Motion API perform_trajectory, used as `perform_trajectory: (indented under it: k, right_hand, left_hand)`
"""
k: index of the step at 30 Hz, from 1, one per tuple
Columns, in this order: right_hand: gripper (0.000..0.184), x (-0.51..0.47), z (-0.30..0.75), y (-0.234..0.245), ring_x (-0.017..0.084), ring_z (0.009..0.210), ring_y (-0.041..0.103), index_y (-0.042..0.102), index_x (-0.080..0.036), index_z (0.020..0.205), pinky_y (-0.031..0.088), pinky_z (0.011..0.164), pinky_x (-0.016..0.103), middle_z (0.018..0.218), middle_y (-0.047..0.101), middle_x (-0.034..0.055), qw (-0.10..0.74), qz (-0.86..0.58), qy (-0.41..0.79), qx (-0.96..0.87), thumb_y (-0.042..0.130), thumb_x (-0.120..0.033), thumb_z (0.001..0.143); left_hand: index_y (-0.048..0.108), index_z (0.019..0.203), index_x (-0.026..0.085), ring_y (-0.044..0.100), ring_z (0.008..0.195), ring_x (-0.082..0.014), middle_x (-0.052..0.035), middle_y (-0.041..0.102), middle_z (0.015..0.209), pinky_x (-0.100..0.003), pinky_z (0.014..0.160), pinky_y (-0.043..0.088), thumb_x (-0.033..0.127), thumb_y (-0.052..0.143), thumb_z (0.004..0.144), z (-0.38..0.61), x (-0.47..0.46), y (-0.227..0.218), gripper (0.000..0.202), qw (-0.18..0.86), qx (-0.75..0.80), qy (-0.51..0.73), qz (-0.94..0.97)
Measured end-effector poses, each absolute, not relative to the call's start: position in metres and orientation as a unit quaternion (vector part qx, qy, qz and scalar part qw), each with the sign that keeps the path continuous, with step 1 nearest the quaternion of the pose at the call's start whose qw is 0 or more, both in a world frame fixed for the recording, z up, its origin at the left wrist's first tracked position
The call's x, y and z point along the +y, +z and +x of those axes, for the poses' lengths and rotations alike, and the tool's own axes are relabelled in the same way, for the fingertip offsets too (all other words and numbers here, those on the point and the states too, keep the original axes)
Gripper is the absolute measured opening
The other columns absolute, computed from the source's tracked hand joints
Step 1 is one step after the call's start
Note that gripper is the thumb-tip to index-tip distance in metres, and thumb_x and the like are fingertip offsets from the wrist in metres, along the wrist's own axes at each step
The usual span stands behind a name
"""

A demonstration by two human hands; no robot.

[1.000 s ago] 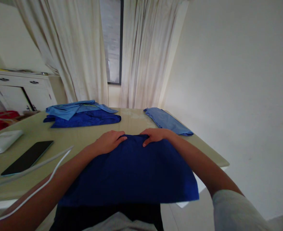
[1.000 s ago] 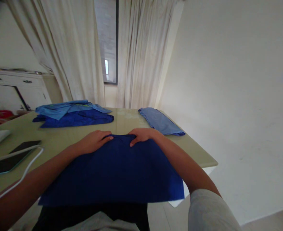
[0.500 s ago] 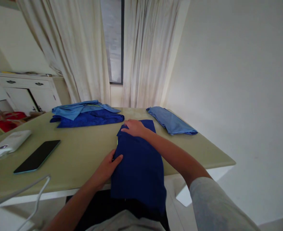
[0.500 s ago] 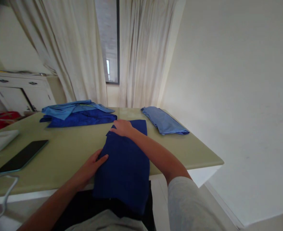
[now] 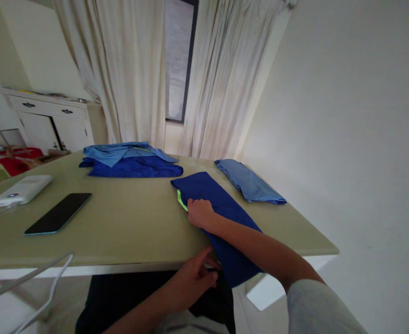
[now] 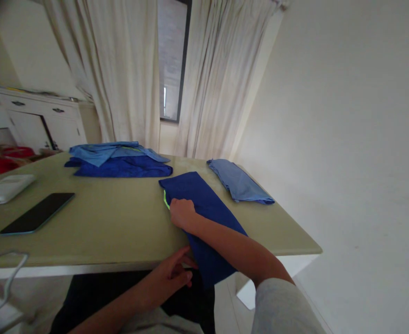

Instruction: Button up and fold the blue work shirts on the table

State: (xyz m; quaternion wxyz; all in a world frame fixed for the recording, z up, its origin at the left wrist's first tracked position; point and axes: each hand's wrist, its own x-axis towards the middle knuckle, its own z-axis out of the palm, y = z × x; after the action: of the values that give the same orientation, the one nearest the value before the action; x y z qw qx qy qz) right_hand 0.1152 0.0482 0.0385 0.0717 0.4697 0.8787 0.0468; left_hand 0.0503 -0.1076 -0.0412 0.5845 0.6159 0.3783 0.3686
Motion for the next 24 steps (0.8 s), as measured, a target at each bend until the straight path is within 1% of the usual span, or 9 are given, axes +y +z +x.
perform_trajectory:
  k: [3, 5, 7, 11, 14, 17, 19, 21, 24]
  right_hand:
    - [0.032, 0.053, 0.140, 0.048, 0.035, 0.107, 0.073, 0.062, -0.011, 0.125, 0.058, 0.085, 0.043, 0.112, 0.074, 0.0225, 0.073, 0.455, 0.077, 0.884, 0.053, -0.017, 0.095]
    - [0.033, 0.059, 0.167, 0.061, 0.034, 0.104, 0.074, 0.060, -0.015, 0.128, 0.057, 0.085, 0.044, 0.111, 0.075, 0.0204, 0.076, 0.458, 0.073, 0.883, 0.051, -0.019, 0.096]
    - [0.034, 0.066, 0.202, 0.079, 0.032, 0.104, 0.073, 0.061, -0.016, 0.128, 0.056, 0.089, 0.044, 0.112, 0.075, 0.0184, 0.059, 0.463, 0.052, 0.883, 0.049, -0.021, 0.097]
    - [0.034, 0.069, 0.290, 0.129, 0.028, 0.110, 0.069, 0.068, -0.018, 0.122, 0.052, 0.102, 0.041, 0.116, 0.075, 0.0121, -0.049, 0.443, -0.047, 0.894, 0.048, -0.027, 0.095]
    - [0.045, 0.056, 0.351, 0.170, 0.029, 0.111, 0.069, 0.067, -0.019, 0.129, 0.055, 0.101, 0.041, 0.119, 0.075, 0.0083, -0.125, 0.448, -0.138, 0.874, 0.048, -0.043, 0.095]
    - [0.051, 0.034, 0.400, 0.208, 0.029, 0.108, 0.072, 0.070, -0.021, 0.126, 0.059, 0.094, 0.039, 0.121, 0.075, 0.0130, -0.158, 0.519, -0.185, 0.819, 0.052, -0.053, 0.091]
    - [0.047, 0.022, 0.428, 0.229, 0.028, 0.106, 0.073, 0.073, -0.024, 0.122, 0.059, 0.091, 0.037, 0.121, 0.074, 0.0159, -0.179, 0.566, -0.215, 0.775, 0.058, -0.051, 0.087]
    - [0.040, 0.015, 0.454, 0.246, 0.026, 0.103, 0.074, 0.075, -0.026, 0.119, 0.059, 0.090, 0.036, 0.120, 0.075, 0.0163, -0.197, 0.605, -0.225, 0.738, 0.062, -0.046, 0.086]
    - [0.031, 0.017, 0.485, 0.266, 0.024, 0.096, 0.076, 0.077, -0.027, 0.115, 0.058, 0.087, 0.038, 0.116, 0.076, 0.0165, -0.199, 0.644, -0.205, 0.710, 0.061, -0.042, 0.092]
  left_hand:
    - [0.056, 0.143, 0.042, 0.070, 0.092, -0.0215, -0.0002, 0.072, 0.121, -0.033, 0.082, 0.056, 0.045, 0.059, 0.095, 0.032, -0.108, -0.038, 0.048, 0.574, 0.382, 0.367, 0.624]
    - [0.059, 0.140, 0.037, 0.070, 0.093, -0.0204, -0.0020, 0.072, 0.120, -0.032, 0.084, 0.056, 0.046, 0.057, 0.096, 0.017, -0.106, -0.035, 0.045, 0.560, 0.386, 0.362, 0.637]
    - [0.060, 0.139, 0.032, 0.069, 0.094, -0.0195, -0.0048, 0.071, 0.119, -0.033, 0.088, 0.056, 0.048, 0.056, 0.097, -0.001, -0.101, -0.031, 0.045, 0.554, 0.391, 0.365, 0.638]
    - [0.061, 0.134, 0.025, 0.069, 0.095, -0.0196, -0.0074, 0.071, 0.114, -0.035, 0.090, 0.056, 0.053, 0.055, 0.097, -0.036, -0.082, -0.024, 0.046, 0.504, 0.428, 0.389, 0.641]
    - [0.065, 0.127, 0.022, 0.069, 0.091, -0.0205, -0.0073, 0.072, 0.104, -0.034, 0.086, 0.056, 0.053, 0.056, 0.095, -0.054, -0.064, -0.022, 0.045, 0.424, 0.473, 0.403, 0.659]
    - [0.066, 0.123, 0.021, 0.069, 0.087, -0.0211, -0.0068, 0.073, 0.099, -0.035, 0.084, 0.056, 0.054, 0.054, 0.094, -0.062, -0.054, -0.023, 0.046, 0.387, 0.496, 0.408, 0.662]
    - [0.066, 0.123, 0.021, 0.070, 0.090, -0.0219, -0.0068, 0.074, 0.099, -0.035, 0.085, 0.056, 0.055, 0.054, 0.093, -0.064, -0.052, -0.026, 0.047, 0.385, 0.498, 0.402, 0.665]
    - [0.066, 0.123, 0.022, 0.071, 0.094, -0.0229, -0.0066, 0.075, 0.100, -0.035, 0.087, 0.056, 0.057, 0.055, 0.092, -0.065, -0.053, -0.029, 0.048, 0.382, 0.504, 0.395, 0.666]
    - [0.067, 0.124, 0.022, 0.071, 0.097, -0.0233, -0.0059, 0.076, 0.101, -0.033, 0.087, 0.055, 0.058, 0.055, 0.092, -0.066, -0.054, -0.032, 0.049, 0.378, 0.513, 0.384, 0.669]
